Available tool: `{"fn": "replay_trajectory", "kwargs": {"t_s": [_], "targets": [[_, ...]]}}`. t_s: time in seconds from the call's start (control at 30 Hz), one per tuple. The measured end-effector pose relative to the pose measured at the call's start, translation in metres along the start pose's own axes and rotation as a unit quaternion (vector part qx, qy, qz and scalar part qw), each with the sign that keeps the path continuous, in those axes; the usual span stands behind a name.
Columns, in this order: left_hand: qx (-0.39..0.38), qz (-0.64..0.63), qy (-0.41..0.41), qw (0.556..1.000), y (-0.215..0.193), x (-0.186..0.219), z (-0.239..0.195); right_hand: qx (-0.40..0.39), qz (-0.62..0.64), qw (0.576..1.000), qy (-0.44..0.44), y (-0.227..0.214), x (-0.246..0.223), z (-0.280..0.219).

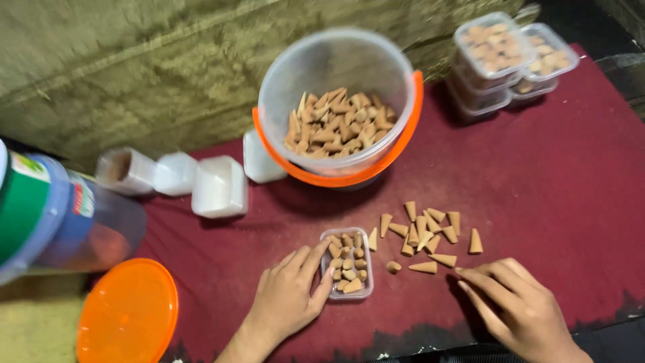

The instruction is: Sorting and packaging incense cones from a large bucket into smaller plastic containers.

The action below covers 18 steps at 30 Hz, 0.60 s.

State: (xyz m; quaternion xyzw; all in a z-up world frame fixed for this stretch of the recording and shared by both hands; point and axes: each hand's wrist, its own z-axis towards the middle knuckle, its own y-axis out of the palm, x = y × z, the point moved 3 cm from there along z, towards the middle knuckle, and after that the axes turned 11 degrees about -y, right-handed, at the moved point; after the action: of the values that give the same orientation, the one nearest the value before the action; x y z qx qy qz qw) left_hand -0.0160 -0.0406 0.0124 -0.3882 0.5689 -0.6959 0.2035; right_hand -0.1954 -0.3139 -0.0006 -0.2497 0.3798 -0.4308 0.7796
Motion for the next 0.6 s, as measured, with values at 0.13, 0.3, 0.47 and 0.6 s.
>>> {"fn": "replay_trajectory", "kwargs": {"t_s": [0.13, 0.3, 0.47, 0.6], "targets": [[-0.028, 0.022, -0.006, 0.999, -0.005, 0.011, -0.001, -0.002, -0.018, 1.0, -0.024, 0.003, 0.006, 0.0], [-0.064, -0.034, -0.086, 0.994, -0.001, 0.009, -0.003, -0.057, -0.041, 0.997, -0.039, 0.032, 0.019, -0.011], [0.008, -0.126, -0.072, 0.989, 0.0, 0.015, -0.008, -0.037, -0.056, 0.998, -0.016, 0.038, 0.016, -0.008], [0.02, -0.199, -0.083, 0.976, 0.001, 0.017, -0.01, -0.022, -0.077, 0.997, -0.002, 0.039, 0.017, -0.008]]}}
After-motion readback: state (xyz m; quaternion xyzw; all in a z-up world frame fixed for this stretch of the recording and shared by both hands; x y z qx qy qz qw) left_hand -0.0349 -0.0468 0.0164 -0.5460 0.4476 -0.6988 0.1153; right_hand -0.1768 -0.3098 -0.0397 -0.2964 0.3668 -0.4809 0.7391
